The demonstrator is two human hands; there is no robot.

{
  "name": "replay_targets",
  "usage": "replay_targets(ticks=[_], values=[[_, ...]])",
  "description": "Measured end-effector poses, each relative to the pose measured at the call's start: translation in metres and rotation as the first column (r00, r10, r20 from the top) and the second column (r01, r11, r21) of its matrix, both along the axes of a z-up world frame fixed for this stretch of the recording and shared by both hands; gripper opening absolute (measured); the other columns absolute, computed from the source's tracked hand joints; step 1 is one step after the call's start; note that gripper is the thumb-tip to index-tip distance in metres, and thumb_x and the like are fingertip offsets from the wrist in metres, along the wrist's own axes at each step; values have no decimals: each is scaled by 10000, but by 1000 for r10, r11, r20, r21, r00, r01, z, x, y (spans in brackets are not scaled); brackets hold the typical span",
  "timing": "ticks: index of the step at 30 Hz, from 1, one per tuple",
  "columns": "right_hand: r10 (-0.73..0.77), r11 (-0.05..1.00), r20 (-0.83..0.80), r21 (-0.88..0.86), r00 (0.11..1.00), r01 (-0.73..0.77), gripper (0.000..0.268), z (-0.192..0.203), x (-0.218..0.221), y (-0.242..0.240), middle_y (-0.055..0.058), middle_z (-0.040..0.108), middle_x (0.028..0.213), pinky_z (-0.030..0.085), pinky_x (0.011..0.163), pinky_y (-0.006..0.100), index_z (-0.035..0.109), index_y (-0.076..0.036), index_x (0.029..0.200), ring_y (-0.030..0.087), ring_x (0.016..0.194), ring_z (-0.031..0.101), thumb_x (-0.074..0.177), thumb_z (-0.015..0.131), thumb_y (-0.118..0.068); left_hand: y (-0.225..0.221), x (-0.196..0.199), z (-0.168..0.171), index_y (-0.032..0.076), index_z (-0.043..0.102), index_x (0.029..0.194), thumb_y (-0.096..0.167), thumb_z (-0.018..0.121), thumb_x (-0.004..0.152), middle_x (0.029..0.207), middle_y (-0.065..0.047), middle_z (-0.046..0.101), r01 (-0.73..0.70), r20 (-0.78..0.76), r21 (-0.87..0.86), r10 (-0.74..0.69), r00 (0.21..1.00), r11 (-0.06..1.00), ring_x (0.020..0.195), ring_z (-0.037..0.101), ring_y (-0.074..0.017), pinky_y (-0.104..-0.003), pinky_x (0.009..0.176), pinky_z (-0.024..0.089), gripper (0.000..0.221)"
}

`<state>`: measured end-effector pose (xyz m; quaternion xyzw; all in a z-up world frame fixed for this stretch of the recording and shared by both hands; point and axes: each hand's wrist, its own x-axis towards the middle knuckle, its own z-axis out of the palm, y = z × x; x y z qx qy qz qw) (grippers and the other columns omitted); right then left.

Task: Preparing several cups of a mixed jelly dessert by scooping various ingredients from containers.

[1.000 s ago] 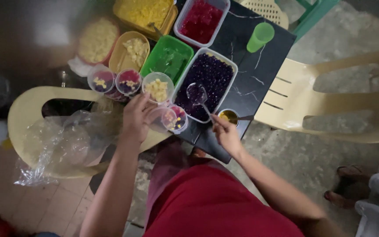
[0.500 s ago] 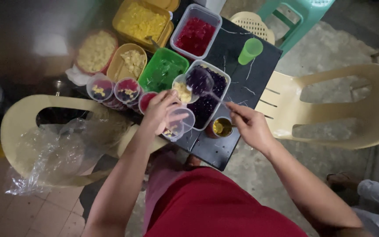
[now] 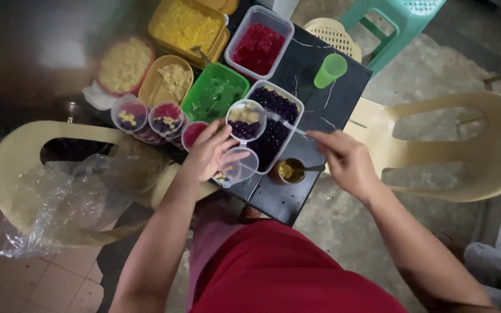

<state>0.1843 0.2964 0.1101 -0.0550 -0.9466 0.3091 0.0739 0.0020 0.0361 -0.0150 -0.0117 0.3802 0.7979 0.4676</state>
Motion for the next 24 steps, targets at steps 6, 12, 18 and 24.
replay_targets(ticks=[6,12,18,24], values=[[-223,891,185,-361,957,277,441,-98,-16,31,111,651,907,525,796,294,684,-88,1365,131,848,617,970,530,33,-23,1,-4,117,338,1540,194,557,1018,1496,-104,468,-74,-83,73,80,993,995,1414,468,-325,-630,1019,548,571],[-30,1000,524,17,851,25,530,-160,-55,-35,307,673,1096,543,910,476,607,-81,1363,447,1031,676,835,639,-107,-53,2,-10,147,358,1548,97,515,1030,1462,-76,475,-192,-88,-6,191,978,981,1311,514,-310,-634,1027,530,543],[20,999,453,28,891,-36,564,-237,-65,-60,345,629,1182,534,914,527,521,7,1407,489,1049,653,846,543,-42,-71,16,13,80,384,1539,90,521,1045,1418,-102,521,-216,-111,46,220,969,975,1331,528,-329,-678,1026,537,513],[137,990,342,-19,930,-139,598,-265,-48,-70,348,639,1103,535,899,522,508,68,1368,495,1029,650,788,581,-59,-83,19,7,61,355,1538,122,550,1052,1490,-123,507,-237,-79,85,243,967,968,1384,520,-356,-655,1047,542,527]])
